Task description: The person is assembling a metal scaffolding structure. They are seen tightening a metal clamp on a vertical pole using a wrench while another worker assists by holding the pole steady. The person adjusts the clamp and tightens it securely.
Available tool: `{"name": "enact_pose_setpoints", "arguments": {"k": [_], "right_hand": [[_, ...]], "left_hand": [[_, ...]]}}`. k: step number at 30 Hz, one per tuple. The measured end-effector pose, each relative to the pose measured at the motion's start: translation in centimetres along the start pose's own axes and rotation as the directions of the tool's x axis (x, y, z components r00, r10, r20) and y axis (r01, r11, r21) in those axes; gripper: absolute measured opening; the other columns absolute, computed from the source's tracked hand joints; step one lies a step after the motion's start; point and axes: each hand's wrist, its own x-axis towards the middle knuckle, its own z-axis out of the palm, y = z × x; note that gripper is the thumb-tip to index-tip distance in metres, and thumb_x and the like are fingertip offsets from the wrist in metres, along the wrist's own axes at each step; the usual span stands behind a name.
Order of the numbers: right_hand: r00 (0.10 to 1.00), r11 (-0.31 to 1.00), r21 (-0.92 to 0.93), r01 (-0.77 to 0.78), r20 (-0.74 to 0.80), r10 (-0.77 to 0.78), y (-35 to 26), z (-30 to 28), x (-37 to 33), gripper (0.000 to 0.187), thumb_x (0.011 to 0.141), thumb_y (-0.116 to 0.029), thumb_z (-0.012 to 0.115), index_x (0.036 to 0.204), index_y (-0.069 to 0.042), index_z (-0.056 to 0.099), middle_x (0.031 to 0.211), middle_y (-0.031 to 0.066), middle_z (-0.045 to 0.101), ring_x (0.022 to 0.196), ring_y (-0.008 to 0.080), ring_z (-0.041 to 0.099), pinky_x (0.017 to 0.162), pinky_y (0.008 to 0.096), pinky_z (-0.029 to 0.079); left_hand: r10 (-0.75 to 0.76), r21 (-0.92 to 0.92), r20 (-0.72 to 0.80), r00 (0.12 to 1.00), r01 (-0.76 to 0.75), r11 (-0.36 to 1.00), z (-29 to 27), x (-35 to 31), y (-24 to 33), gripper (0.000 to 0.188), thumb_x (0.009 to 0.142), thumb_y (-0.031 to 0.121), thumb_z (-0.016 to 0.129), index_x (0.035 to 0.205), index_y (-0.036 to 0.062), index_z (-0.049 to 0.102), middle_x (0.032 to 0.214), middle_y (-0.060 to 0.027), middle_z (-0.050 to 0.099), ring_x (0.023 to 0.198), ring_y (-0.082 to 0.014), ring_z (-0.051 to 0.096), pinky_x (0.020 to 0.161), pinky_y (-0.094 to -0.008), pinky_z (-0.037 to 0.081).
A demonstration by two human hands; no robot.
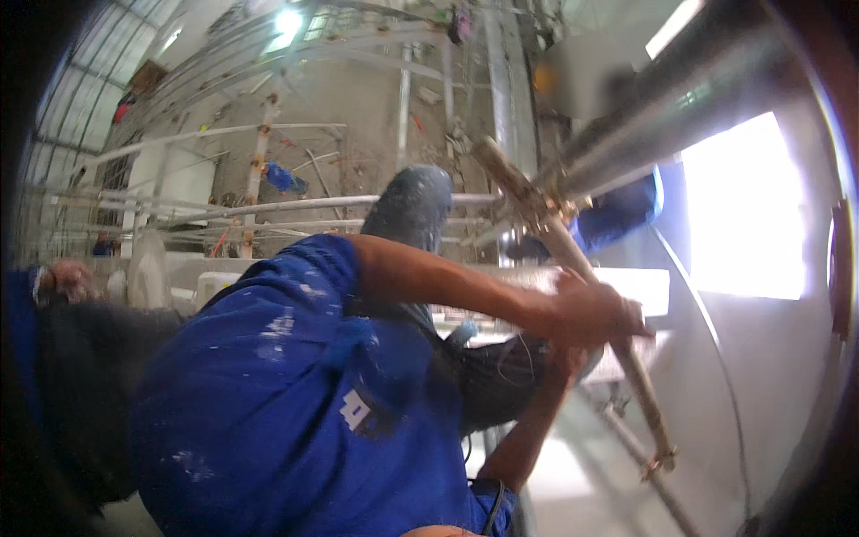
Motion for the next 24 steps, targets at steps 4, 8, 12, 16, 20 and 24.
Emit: {"name": "enact_pose_setpoints", "arguments": {"k": [4, 8, 12, 16, 20, 24], "right_hand": [[0.989, 0.714, 0.684, -0.148, 0.109, 0.099, -7.4, 7.5, -3.2, 0.027, 0.106, -0.024, 0.048, 0.114, 0.0, 0.059, 0.096, 0.0031, 0.059, 0.084, 0.0117, 0.051, 0.077, 0.0269, 0.043], [0.948, 0.529, 0.787, -0.317, 0.268, 0.17, -6.1, 10.2, -3.9, 0.03, 0.108, -0.028, 0.046, 0.099, -0.004, 0.06, 0.076, -0.0028, 0.051, 0.065, 0.0058, 0.044, 0.057, 0.0232, 0.037], [0.934, 0.642, 0.679, -0.357, 0.255, 0.25, -7.5, 10.4, -5.1, 0.032, 0.108, -0.031, 0.046, 0.095, -0.004, 0.059, 0.074, -0.0012, 0.051, 0.064, 0.0069, 0.046, 0.057, 0.0234, 0.039], [0.972, 0.671, 0.704, -0.233, 0.143, 0.187, -6.0, 12.4, -6.0, 0.033, 0.108, -0.033, 0.043, 0.098, -0.004, 0.055, 0.075, 0.0002, 0.051, 0.065, 0.0082, 0.046, 0.062, 0.0255, 0.042], [0.967, 0.636, 0.73, -0.25, 0.226, 0.122, -5.8, 14.0, -5.4, 0.029, 0.109, -0.026, 0.041, 0.111, -0.001, 0.056, 0.089, 0.0031, 0.057, 0.078, 0.01, 0.052, 0.072, 0.026, 0.045], [0.964, 0.74, 0.621, -0.257, 0.224, 0.146, -5.8, 14.7, -4.6, 0.042, 0.106, -0.025, 0.049, 0.138, 0.002, 0.051, 0.104, 0.0102, 0.067, 0.094, 0.0149, 0.062, 0.084, 0.0262, 0.049]], "left_hand": [[-0.302, -0.601, -0.133, 0.944, 0.166, 0.782, -1.5, -4.8, -5.1, 0.046, 0.098, 0.04, 0.054, 0.129, 0.0059, 0.057, 0.099, -0.0114, 0.068, 0.081, -0.0245, 0.067, 0.074, -0.0386, 0.054], [-0.576, -0.73, -0.012, 0.817, 0.387, 0.564, -1.9, -10.1, -9.3, 0.052, 0.102, 0.045, 0.051, 0.135, 0.0047, 0.051, 0.098, -0.0092, 0.069, 0.076, -0.013, 0.066, 0.064, -0.0276, 0.052], [-0.697, -0.214, 0.302, 0.651, 0.758, 0.616, -7.6, -14.9, -9.8, 0.052, 0.099, 0.047, 0.057, 0.131, 0.0059, 0.057, 0.085, -0.0037, 0.066, 0.065, -0.004, 0.055, 0.058, -0.0227, 0.047], [-0.805, -0.7, 0.296, 0.514, 0.69, 0.183, -8.0, -16.7, -10.4, 0.048, 0.101, 0.045, 0.055, 0.127, 0.0048, 0.062, 0.088, -0.0038, 0.067, 0.071, -0.0062, 0.058, 0.062, -0.0262, 0.049], [-0.624, -0.865, 0.394, 0.675, 0.502, -0.003, -4.1, -16.8, -7.9, 0.042, 0.106, 0.037, 0.048, 0.123, 0.0016, 0.063, 0.098, -0.0032, 0.064, 0.094, -0.0124, 0.059, 0.08, -0.0287, 0.05], [-0.514, -0.841, 0.335, 0.789, 0.497, 0.215, -2.4, -17.5, -8.4, 0.038, 0.105, 0.036, 0.048, 0.114, 0.0022, 0.065, 0.102, -0.0055, 0.068, 0.1, -0.0187, 0.063, 0.088, -0.0358, 0.051]]}}
